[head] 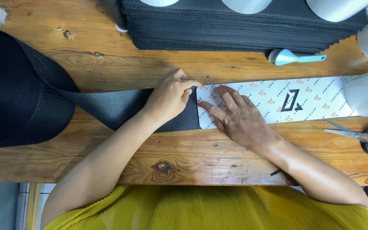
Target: Applying a black strap to a white patterned template by hand on a workbench
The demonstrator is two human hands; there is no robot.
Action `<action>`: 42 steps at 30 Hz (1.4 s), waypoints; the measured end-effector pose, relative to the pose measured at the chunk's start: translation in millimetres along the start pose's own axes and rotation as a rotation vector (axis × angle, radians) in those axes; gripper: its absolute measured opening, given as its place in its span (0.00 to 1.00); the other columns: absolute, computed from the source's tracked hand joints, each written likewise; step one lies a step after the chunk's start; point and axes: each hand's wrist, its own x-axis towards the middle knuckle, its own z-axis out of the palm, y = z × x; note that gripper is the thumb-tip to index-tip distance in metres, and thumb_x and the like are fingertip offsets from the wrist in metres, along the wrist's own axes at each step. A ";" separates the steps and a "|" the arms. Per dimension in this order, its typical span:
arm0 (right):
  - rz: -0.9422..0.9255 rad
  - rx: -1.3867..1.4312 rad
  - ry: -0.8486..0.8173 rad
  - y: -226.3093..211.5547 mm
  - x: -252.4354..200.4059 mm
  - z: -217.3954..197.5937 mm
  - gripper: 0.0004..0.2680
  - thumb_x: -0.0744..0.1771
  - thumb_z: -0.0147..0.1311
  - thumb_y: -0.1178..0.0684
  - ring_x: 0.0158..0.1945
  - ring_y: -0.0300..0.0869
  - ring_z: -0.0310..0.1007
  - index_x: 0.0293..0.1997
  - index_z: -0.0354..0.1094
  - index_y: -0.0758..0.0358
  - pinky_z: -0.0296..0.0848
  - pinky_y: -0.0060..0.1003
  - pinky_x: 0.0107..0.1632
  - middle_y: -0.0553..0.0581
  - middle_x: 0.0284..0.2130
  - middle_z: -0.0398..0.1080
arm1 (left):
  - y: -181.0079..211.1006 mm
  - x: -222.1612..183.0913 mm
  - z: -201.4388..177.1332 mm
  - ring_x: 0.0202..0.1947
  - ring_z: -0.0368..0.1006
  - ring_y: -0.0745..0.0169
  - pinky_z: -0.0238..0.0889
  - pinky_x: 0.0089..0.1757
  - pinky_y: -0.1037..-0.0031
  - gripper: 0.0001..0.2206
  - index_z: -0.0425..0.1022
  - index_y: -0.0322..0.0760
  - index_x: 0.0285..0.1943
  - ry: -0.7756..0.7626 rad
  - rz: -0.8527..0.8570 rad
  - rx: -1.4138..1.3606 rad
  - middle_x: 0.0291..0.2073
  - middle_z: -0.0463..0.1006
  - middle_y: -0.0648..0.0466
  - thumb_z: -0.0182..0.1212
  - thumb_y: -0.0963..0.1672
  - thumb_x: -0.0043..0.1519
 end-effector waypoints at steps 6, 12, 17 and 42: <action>0.003 -0.013 0.028 1.3 -3.2 8.4 0.15 0.70 0.47 0.44 0.66 0.55 0.64 0.66 0.61 0.41 0.74 0.46 0.51 0.58 0.57 0.60 | 2.9 7.7 0.5 0.42 0.77 0.44 0.72 0.44 0.59 0.08 0.82 0.49 0.46 -0.002 -0.062 0.030 0.36 0.73 0.50 0.63 0.42 0.60; 0.014 0.032 0.040 1.1 -1.3 4.5 0.13 0.70 0.47 0.44 0.65 0.55 0.65 0.64 0.64 0.41 0.74 0.46 0.51 0.58 0.57 0.61 | 3.6 9.8 3.4 0.39 0.78 0.47 0.72 0.42 0.62 0.05 0.83 0.50 0.42 0.043 -0.119 0.010 0.34 0.75 0.51 0.64 0.43 0.60; -0.006 0.004 0.165 2.9 -0.2 8.7 0.13 0.70 0.47 0.44 0.61 0.56 0.68 0.63 0.66 0.42 0.75 0.46 0.48 0.60 0.56 0.62 | 6.3 13.7 -1.4 0.36 0.78 0.44 0.71 0.39 0.60 0.04 0.83 0.47 0.39 0.069 -0.099 0.000 0.30 0.76 0.48 0.65 0.42 0.59; -0.050 0.077 0.406 5.1 10.3 9.0 0.22 0.69 0.52 0.49 0.58 0.62 0.68 0.71 0.49 0.41 0.76 0.50 0.45 0.67 0.56 0.61 | 9.8 16.4 -2.0 0.36 0.78 0.44 0.73 0.38 0.61 0.03 0.83 0.45 0.40 0.075 -0.137 -0.092 0.32 0.76 0.49 0.65 0.43 0.61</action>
